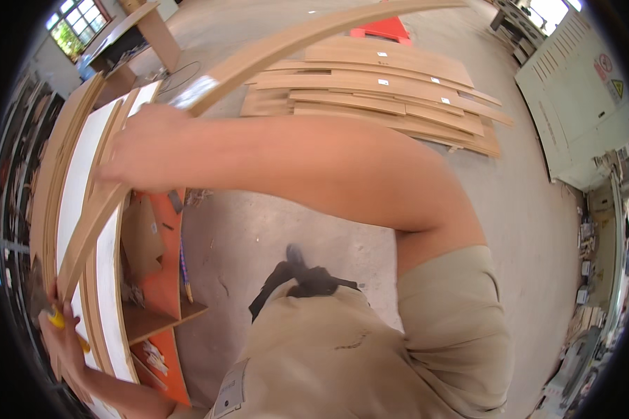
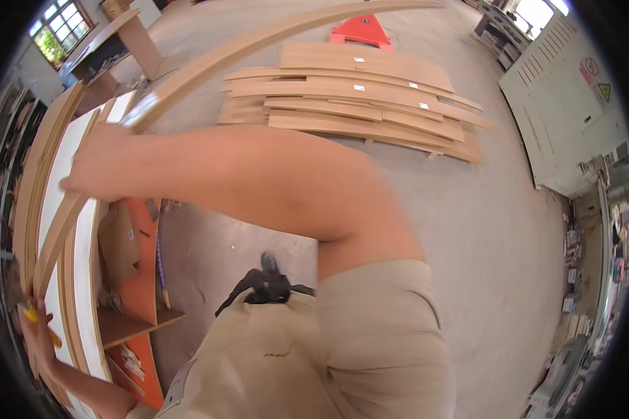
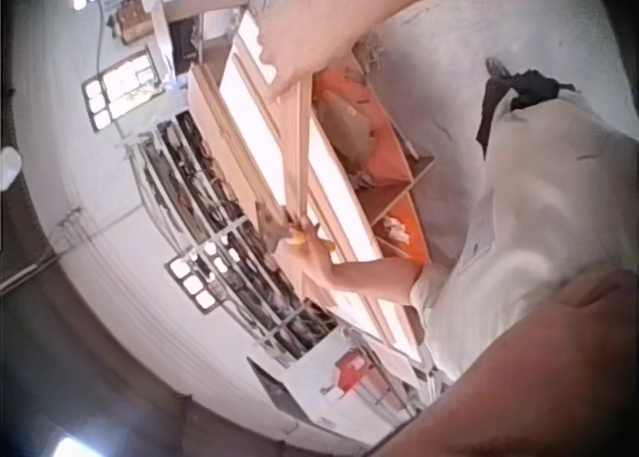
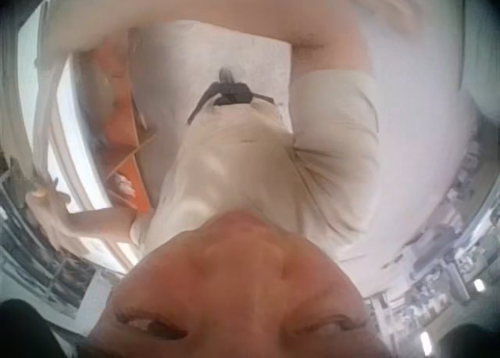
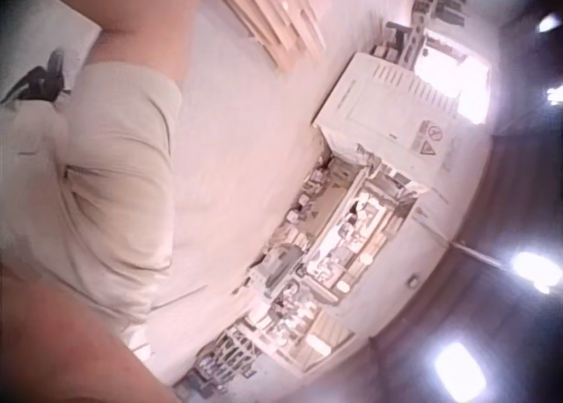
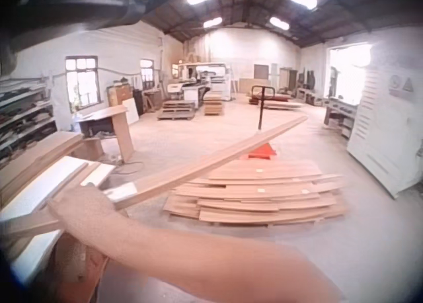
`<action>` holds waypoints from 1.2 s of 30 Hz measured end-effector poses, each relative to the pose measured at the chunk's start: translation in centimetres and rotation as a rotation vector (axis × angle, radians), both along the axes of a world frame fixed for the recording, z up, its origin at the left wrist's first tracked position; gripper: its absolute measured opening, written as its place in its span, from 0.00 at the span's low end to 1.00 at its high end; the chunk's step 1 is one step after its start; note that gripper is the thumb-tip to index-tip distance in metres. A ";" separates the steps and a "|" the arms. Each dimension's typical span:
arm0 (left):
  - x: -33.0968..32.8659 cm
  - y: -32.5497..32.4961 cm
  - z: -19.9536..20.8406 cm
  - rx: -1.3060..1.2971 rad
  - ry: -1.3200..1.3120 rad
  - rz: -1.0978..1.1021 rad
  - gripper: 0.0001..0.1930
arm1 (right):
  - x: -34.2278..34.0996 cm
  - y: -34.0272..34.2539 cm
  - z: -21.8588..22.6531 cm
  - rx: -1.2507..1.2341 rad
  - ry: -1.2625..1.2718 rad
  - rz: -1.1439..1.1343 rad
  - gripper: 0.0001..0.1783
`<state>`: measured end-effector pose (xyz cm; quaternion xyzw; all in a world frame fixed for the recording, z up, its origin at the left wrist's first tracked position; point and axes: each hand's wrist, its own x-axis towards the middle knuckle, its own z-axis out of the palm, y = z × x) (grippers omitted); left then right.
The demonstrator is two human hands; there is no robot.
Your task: The person uses a yellow-handled scraper to remove material from the surface of thin wooden planks. They repeatedly scrape along the length of each plank, then place it on a stack on the floor before picking up the next one.
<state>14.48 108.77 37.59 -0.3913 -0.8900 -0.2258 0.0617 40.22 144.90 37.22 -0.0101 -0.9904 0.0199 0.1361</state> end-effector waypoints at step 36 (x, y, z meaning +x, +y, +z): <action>29.0 107.7 -49.9 -0.123 -0.224 -0.775 0.18 | 45.0 81.6 -53.1 -0.545 -0.228 -0.653 0.44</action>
